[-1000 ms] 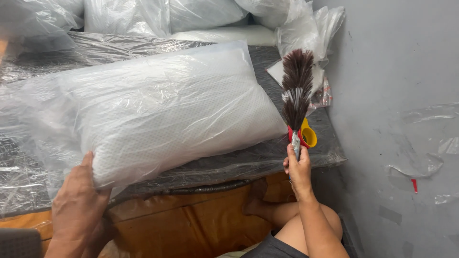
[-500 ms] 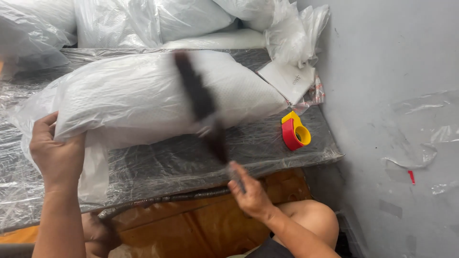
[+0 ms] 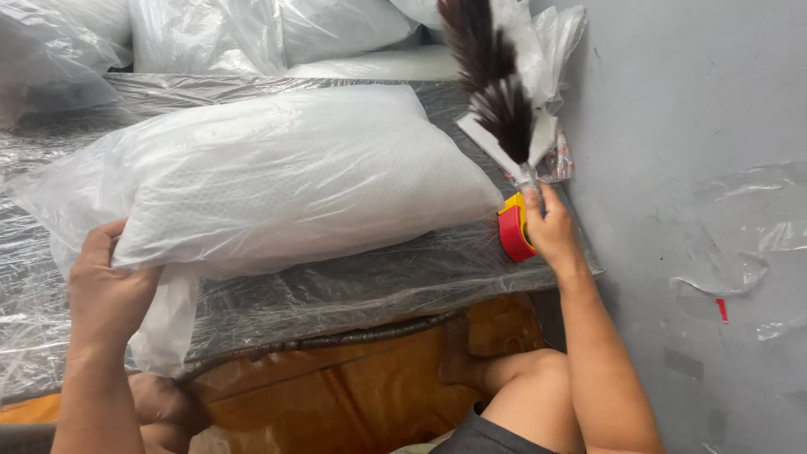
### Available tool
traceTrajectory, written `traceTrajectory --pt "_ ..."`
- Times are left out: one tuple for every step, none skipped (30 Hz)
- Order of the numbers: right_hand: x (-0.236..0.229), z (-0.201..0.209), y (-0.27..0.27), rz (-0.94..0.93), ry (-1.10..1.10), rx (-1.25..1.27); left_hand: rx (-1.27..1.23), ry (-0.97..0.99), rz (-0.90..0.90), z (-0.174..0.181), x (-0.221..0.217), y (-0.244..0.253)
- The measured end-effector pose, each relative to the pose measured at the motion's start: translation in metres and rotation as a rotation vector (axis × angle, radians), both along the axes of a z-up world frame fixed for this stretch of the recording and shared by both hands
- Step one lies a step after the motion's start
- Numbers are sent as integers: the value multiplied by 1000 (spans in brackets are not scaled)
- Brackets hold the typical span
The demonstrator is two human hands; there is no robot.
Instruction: The person uses a feather duster to wipe the surface of a pillow wrapped in plastic. They then insert a vacuum hose into the plastic bag and seal the opening by hand.
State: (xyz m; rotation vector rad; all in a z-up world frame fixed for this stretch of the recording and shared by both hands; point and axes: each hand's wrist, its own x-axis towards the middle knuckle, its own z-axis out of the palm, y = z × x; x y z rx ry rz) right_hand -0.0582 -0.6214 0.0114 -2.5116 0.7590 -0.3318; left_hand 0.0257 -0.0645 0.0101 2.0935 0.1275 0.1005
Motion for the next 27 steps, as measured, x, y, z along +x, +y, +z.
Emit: traceTrajectory --pt "10 -8 -2 28 41 102 18 21 -12 -1 -2 0" --pt "20 -17 -5 57 83 204 37 42 -23 -2 -5 -1" --pt "22 -26 -8 66 77 203 36 36 -15 -5 -6 -2" --pt "25 -37 -12 -14 185 54 39 64 -17 -8 -6 -4" --pt "24 -52 -13 -91 299 -89 50 103 -18 -12 -10 -3" --pt "30 -55 -18 -81 303 -82 58 107 -9 -14 -10 -7" --pt "31 -59 -24 -43 163 -100 49 68 -16 -18 -10 -11" --pt "32 -64 -29 -7 22 -116 40 30 -24 -22 -11 -15" --pt "33 -62 -20 3 26 -114 41 34 -14 -30 -8 -23" --pt "33 -59 -9 17 -12 -70 7 -30 12 -38 -6 -30" --pt "33 -56 1 32 -50 -26 -28 -94 38 -46 -4 -37" --pt "32 -52 17 42 -48 -26 -27 -92 48 -52 -6 -49" --pt "30 -48 34 58 -86 92 -57 -162 66 -57 -6 -60" --pt "27 -44 50 73 -123 211 -86 -233 84 -62 -7 -71" --pt "32 -57 48 85 -121 211 -86 -232 95 -49 -13 -78" --pt "38 -70 46 100 -191 362 -89 -225 7 -35 -19 -84" --pt "43 -84 45 113 -258 516 -91 -216 -82 -22 -26 -90" --pt "39 -86 49 123 -252 519 -89 -213 -71 -22 -26 -78" --pt "37 -86 52 170 -208 536 64 -67 -205 -21 -24 -67" --pt "36 -87 55 218 -163 553 216 84 -335 -20 -23 -55" --pt "28 -78 73 227 -159 553 215 86 -325 -6 -26 -45" --pt "19 -69 90 298 -157 672 202 186 -423 9 -29 -34" --pt "12 -59 107 374 -152 790 183 284 -516 23 -33 -24" --pt "-1 -55 132 389 -146 788 178 284 -501 23 -31 -12" --pt "-15 -53 158 449 -122 919 185 287 -501 22 -30 0" --pt "-29 -50 183 507 -96 1050 193 291 -501 22 -30 12" --pt "-51 -57 211 520 -86 1051 190 293 -487 18 -28 21"
